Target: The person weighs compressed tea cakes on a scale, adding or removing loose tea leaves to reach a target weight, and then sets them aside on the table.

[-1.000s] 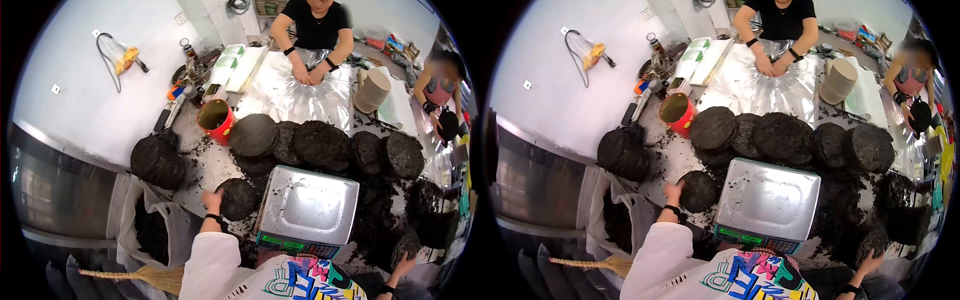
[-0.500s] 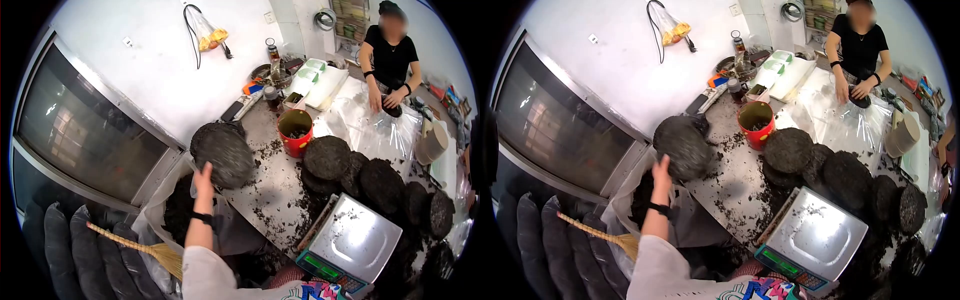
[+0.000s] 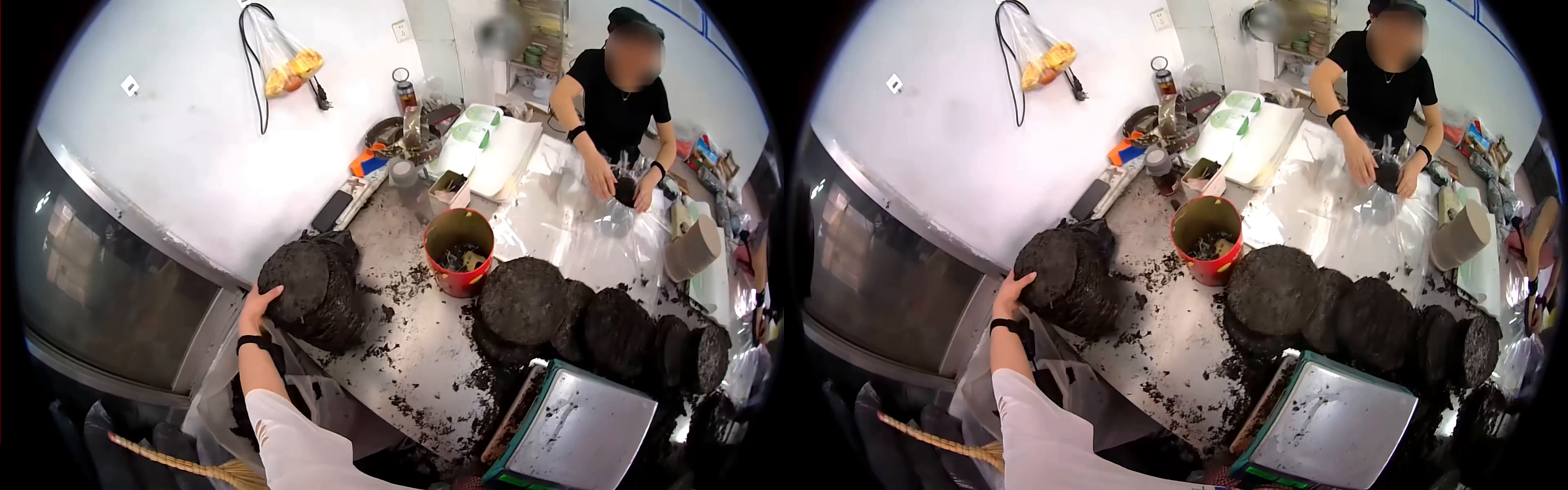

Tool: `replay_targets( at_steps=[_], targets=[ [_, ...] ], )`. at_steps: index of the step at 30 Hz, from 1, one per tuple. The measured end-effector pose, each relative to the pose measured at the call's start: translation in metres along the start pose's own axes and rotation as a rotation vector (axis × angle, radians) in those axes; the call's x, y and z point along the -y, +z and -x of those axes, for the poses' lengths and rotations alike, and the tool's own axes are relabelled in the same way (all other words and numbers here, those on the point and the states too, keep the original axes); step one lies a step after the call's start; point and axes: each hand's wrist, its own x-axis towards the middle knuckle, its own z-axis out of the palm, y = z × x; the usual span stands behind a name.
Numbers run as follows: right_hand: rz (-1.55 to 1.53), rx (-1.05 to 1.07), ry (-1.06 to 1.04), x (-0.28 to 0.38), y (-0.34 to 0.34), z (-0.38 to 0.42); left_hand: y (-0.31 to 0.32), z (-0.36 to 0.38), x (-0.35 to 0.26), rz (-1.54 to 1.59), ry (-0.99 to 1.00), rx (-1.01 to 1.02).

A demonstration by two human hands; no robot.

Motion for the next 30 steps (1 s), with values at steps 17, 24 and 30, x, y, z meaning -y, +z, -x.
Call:
replay_targets(
  at_steps=[17, 24, 30],
  targets=[
    [-0.497, -0.135, -0.336, 0.176, -0.037, -0.015, 0.157, 0.215, 0.008, -0.196, 0.246, 0.317],
    [-0.584, -0.412, 0.075, -0.009, 0.076, -0.010, 0.143, 0.238, 0.005, -0.015, 0.343, 0.133],
    [-1.236, -0.086, 0.527, -0.117, 0.197, 0.020, 0.156, 0.287, -0.011, 0.643, -0.169, 0.364]
  ],
)
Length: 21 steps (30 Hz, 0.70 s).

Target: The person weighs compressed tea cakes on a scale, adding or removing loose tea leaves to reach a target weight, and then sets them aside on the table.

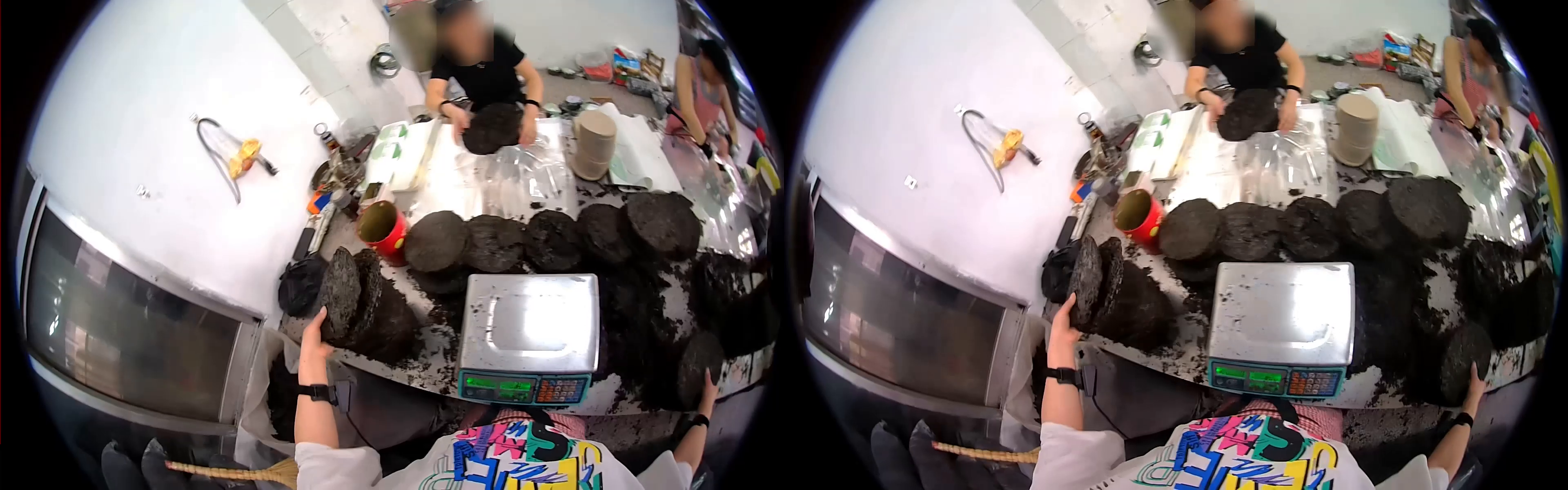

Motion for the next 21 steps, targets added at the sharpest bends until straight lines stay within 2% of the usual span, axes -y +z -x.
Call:
replay_targets(
  at_steps=[1, 2, 3, 4, 5, 7, 8, 9, 10, 12, 14, 15, 16, 19, 20, 21],
  targets=[
    [0.058, 0.001, 0.165, 0.007, 0.001, 0.001, 0.021, 0.014, 0.013, -0.088, -0.056, -0.003],
    [0.397, -0.145, 0.139, 0.009, 0.005, 0.011, 0.036, 0.016, 0.036, 0.001, -0.123, 0.082],
    [0.463, -0.177, -0.045, -0.025, 0.008, 0.005, 0.056, 0.021, 0.061, 0.021, -0.172, 0.157],
    [0.350, -0.047, 0.043, 0.040, 0.014, 0.040, 0.075, 0.026, 0.088, 0.041, -0.231, 0.236],
    [0.379, -0.129, -0.011, 0.075, 0.024, 0.064, 0.093, 0.026, 0.120, 0.090, -0.298, 0.250],
    [0.359, -0.205, -0.032, 0.091, 0.034, 0.074, 0.131, 0.035, 0.177, 0.102, -0.409, 0.342],
    [0.475, -0.258, -0.032, 0.134, 0.039, 0.087, 0.148, 0.040, 0.207, 0.110, -0.474, 0.389],
    [0.637, -0.356, -0.106, 0.122, 0.043, 0.080, 0.156, 0.038, 0.236, -0.019, -0.338, 0.372],
    [0.757, -0.362, -0.086, 0.117, 0.041, 0.075, 0.177, 0.058, 0.248, -0.182, -0.209, 0.358],
    [0.936, -0.279, 0.015, 0.151, 0.033, 0.078, 0.199, 0.076, 0.276, -0.393, -0.008, 0.374],
    [0.990, -0.204, 0.077, 0.155, 0.028, 0.072, 0.209, 0.080, 0.294, -0.574, 0.044, 0.239],
    [0.927, -0.155, 0.133, 0.152, 0.019, 0.067, 0.212, 0.081, 0.299, -0.661, 0.077, 0.162],
    [0.864, -0.103, 0.181, 0.162, 0.013, 0.066, 0.212, 0.080, 0.299, -0.643, 0.054, 0.235],
    [0.311, -0.078, -0.067, 0.162, 0.000, 0.047, 0.213, 0.083, 0.292, -0.507, 0.048, 0.436],
    [-0.071, -0.048, -0.065, 0.210, 0.010, 0.064, 0.216, 0.093, 0.287, -0.424, 0.070, 0.518],
    [0.015, 0.016, -0.224, 0.256, 0.018, 0.087, 0.211, 0.090, 0.291, -0.456, 0.124, 0.527]
  ],
)
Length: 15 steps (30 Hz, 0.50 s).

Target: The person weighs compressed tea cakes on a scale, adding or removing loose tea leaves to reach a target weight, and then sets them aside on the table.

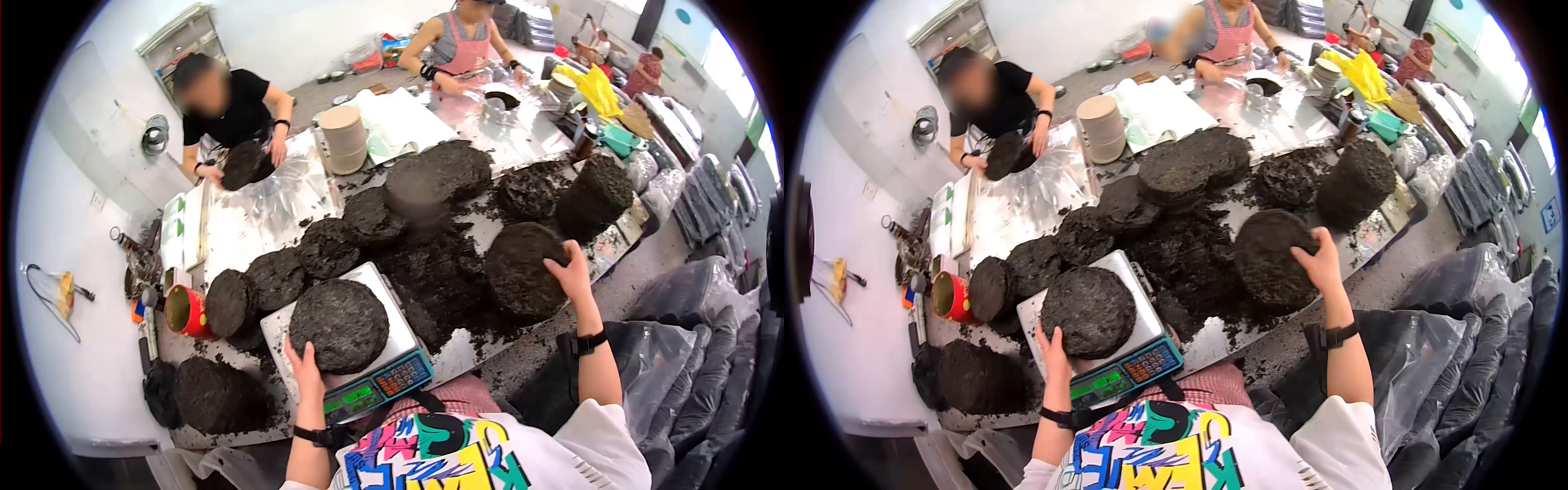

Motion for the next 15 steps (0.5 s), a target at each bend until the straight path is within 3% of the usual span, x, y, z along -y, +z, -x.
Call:
replay_targets(
  at_steps=[1, 3, 5, 7, 8, 9, 11, 15],
  targets=[
    [0.073, 0.068, -0.160, 0.037, 0.015, 0.010, -0.004, -0.005, 0.010, -0.049, 0.046, 0.002],
    [-0.008, 0.316, -0.726, 0.071, 0.067, 0.033, -0.002, -0.008, 0.013, -0.139, 0.032, -0.037],
    [-0.274, 0.499, -0.871, 0.103, 0.117, 0.055, -0.001, -0.007, 0.013, 0.085, -0.018, 0.040],
    [-0.336, 0.432, -0.271, 0.131, 0.160, 0.083, 0.000, -0.001, 0.007, 0.303, -0.060, 0.104],
    [-0.310, 0.499, -0.190, 0.132, 0.184, 0.082, -0.002, 0.000, 0.003, 0.254, -0.137, 0.066],
    [-0.650, 0.608, 0.047, 0.119, 0.217, 0.088, -0.006, 0.005, 0.004, 0.119, -0.167, -0.071],
    [-0.799, 0.633, 0.098, 0.086, 0.262, 0.095, -0.006, 0.021, -0.014, 0.032, -0.167, -0.184],
    [-0.195, 0.461, -0.175, 0.019, 0.249, 0.078, -0.063, 0.054, 0.005, -0.012, -0.069, -0.357]
  ],
)
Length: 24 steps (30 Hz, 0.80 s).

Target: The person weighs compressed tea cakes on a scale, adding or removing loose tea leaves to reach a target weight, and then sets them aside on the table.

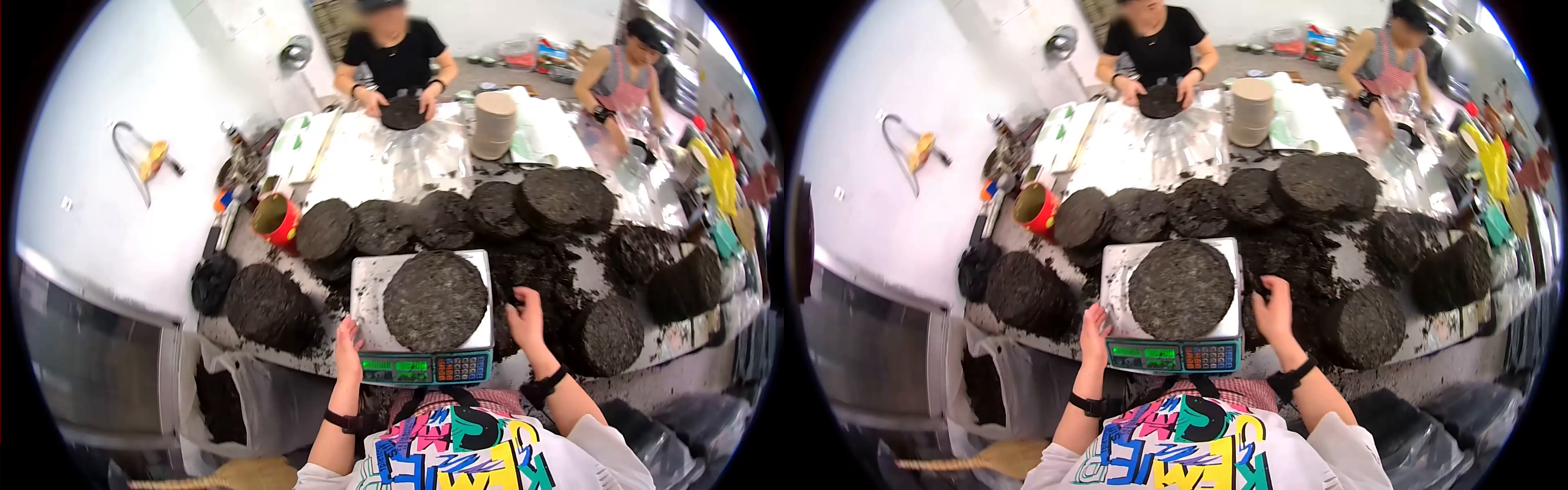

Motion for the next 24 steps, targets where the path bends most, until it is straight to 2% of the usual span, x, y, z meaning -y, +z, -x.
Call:
replay_targets(
  at_steps=[2, 5, 6, 8, 10, 13, 15, 18, 20, 22, 24],
  targets=[
    [0.292, 0.113, 0.140, -0.068, -0.001, 0.013, -0.029, 0.016, 0.005, -0.050, -0.008, -0.099],
    [0.474, 0.038, -0.128, -0.085, 0.018, 0.038, -0.052, 0.035, 0.012, -0.057, -0.006, -0.190],
    [0.316, 0.044, 0.015, -0.090, 0.026, 0.039, -0.055, 0.038, 0.014, -0.031, 0.015, -0.192],
    [0.117, -0.016, 0.149, -0.088, 0.028, 0.029, -0.056, 0.040, 0.007, 0.019, 0.030, -0.179],
    [-0.067, 0.043, 0.089, -0.118, 0.022, 0.016, -0.053, 0.038, -0.007, -0.002, 0.087, -0.145],
    [-0.054, 0.109, 0.151, -0.108, -0.004, 0.006, -0.045, 0.018, -0.020, -0.045, 0.155, -0.081],
    [-0.032, 0.150, 0.180, -0.101, -0.013, 0.006, -0.026, 0.000, -0.031, -0.077, 0.241, 0.023],
    [-0.412, 0.209, 0.349, -0.052, -0.008, 0.019, 0.022, -0.043, -0.036, -0.120, 0.386, 0.255],
    [-0.511, 0.236, 0.377, -0.030, 0.000, 0.036, 0.065, -0.083, -0.006, -0.179, 0.511, 0.317],
    [-0.449, 0.352, 0.352, -0.023, 0.004, 0.052, 0.111, -0.083, 0.001, -0.279, 0.473, 0.350],
    [-0.580, 0.395, 0.279, 0.006, 0.005, 0.054, 0.152, -0.058, -0.002, -0.422, 0.451, 0.340]
  ],
)
